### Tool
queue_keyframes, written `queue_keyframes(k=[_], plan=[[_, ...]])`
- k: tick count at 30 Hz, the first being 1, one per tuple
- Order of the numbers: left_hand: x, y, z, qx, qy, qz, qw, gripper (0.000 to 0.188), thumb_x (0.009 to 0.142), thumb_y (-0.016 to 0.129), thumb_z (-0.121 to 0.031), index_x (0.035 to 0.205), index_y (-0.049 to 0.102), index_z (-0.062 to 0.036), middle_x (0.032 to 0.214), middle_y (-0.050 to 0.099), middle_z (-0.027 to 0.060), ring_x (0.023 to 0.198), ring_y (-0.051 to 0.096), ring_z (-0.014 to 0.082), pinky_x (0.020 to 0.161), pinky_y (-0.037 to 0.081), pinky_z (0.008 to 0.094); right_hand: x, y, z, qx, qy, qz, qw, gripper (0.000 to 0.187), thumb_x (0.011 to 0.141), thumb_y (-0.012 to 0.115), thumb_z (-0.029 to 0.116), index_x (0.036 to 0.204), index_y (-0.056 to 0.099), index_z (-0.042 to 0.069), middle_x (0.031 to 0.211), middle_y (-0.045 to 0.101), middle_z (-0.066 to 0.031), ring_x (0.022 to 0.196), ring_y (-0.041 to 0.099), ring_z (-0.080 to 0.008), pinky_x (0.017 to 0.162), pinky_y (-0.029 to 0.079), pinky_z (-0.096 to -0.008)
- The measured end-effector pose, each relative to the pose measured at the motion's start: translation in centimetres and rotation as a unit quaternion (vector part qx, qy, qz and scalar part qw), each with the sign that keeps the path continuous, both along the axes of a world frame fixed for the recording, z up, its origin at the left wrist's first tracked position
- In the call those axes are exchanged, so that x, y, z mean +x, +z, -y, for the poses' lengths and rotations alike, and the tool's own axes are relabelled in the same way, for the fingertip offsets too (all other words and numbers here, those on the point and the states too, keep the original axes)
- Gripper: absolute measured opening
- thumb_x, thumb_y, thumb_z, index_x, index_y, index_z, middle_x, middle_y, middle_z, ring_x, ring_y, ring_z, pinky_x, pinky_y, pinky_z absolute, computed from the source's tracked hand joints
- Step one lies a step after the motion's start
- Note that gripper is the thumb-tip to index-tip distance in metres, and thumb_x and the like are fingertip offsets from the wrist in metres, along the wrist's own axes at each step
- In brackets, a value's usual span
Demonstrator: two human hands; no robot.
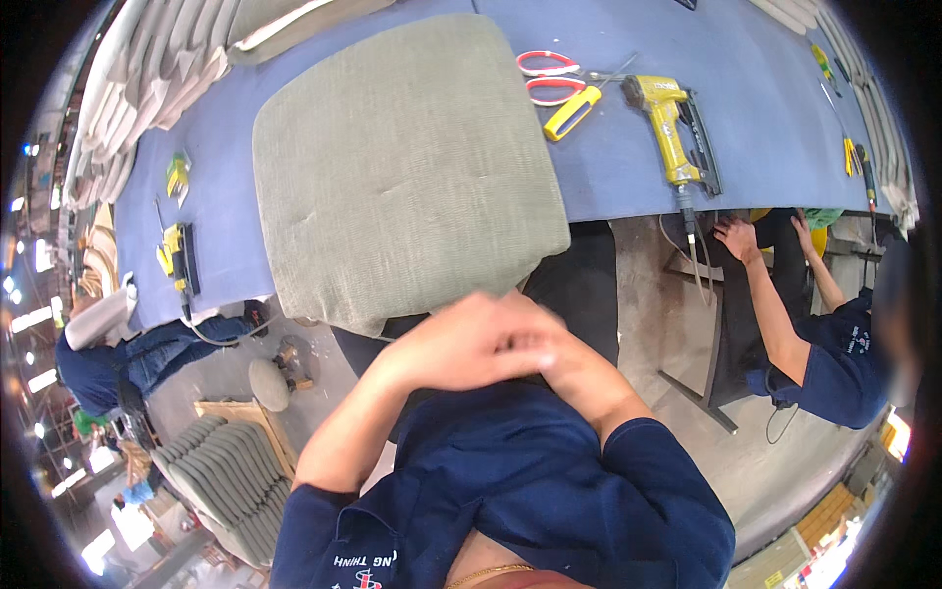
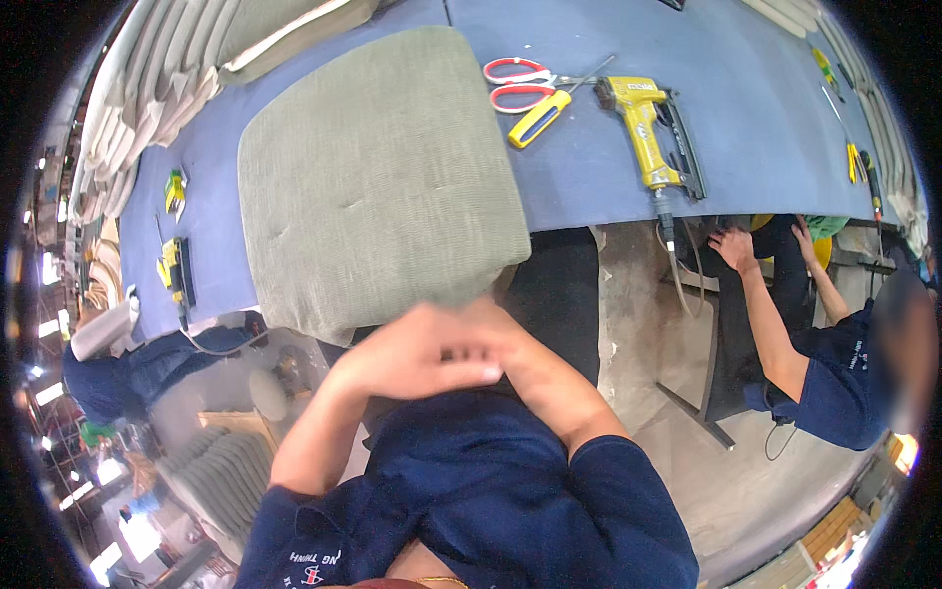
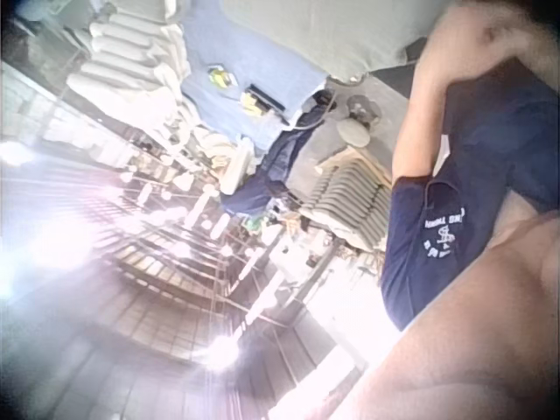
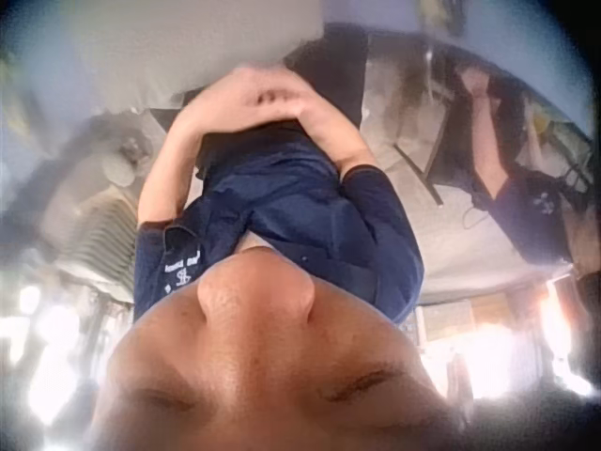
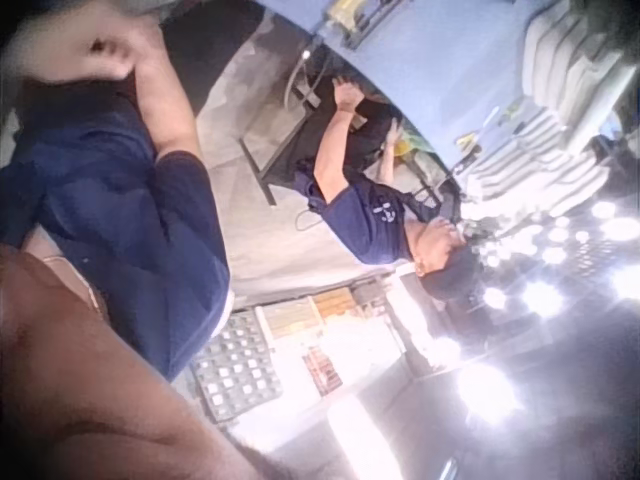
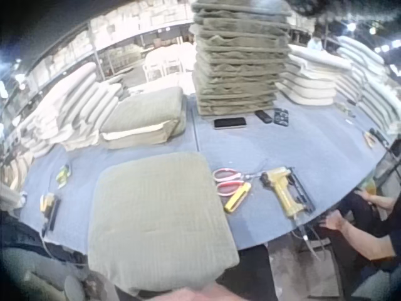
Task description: The person covers a cushion with green fabric, smooths it, and secures it using a staple gun. They trim excess fabric with a seam ripper and scissors, then continue stapling the fabric around the edges. The finished cushion is placed on a stack of completed cushions.
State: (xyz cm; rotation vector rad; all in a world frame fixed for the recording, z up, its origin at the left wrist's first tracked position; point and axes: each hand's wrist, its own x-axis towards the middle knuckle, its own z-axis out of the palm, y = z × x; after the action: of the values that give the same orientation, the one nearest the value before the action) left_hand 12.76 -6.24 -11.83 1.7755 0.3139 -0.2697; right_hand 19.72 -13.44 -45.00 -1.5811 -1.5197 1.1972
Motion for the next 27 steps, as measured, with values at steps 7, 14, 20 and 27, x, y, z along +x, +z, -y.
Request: queue_keyframes(k=[7,14,20,27], plan=[[20.4,-6.8,-5.6,0.514,0.181,0.085,0.834,0.061,0.101,0.075,-0.028,0.152,0.055,-0.0017,0.142,0.063,0.0213,0.127,0.065,0.0436,0.108,0.057,0.0515,1.0,-3.0,0.2,-0.061,-0.075,-0.161,0.982,0.070,0.106,0.076,0.031,0.167,0.048,0.010,0.173,0.048,-0.0129,0.161,0.042,-0.0275,0.128,0.039,-0.0433],[23.3,-9.6,-10.2,0.470,0.216,-0.040,0.855,0.045,0.101,0.073,-0.021,0.137,0.063,0.0032,0.126,0.072,0.0263,0.114,0.073,0.0450,0.097,0.061,0.0561,3.4,2.1,-0.5,-0.094,-0.049,-0.155,0.982,0.085,0.106,0.069,0.052,0.172,0.039,0.007,0.179,0.037,-0.0164,0.165,0.036,-0.0306,0.131,0.034,-0.0432],[19.8,-7.5,-9.8,0.415,0.252,0.056,0.872,0.041,0.097,0.072,-0.018,0.135,0.068,-0.0005,0.111,0.078,0.0266,0.109,0.075,0.0435,0.098,0.060,0.0536,3.5,3.5,-1.2,-0.045,-0.057,-0.267,0.961,0.080,0.104,0.079,0.033,0.169,0.043,0.005,0.178,0.039,-0.0172,0.163,0.038,-0.0290,0.131,0.034,-0.0450],[18.4,-9.6,-8.1,0.521,0.136,0.085,0.838,0.032,0.100,0.073,-0.035,0.110,0.070,-0.0051,0.105,0.079,0.0189,0.105,0.077,0.0391,0.089,0.061,0.0545,4.7,9.5,1.4,-0.043,-0.039,-0.074,0.996,0.065,0.103,0.072,0.045,0.152,0.063,0.004,0.156,0.063,-0.0238,0.146,0.058,-0.0356,0.120,0.046,-0.0453]])
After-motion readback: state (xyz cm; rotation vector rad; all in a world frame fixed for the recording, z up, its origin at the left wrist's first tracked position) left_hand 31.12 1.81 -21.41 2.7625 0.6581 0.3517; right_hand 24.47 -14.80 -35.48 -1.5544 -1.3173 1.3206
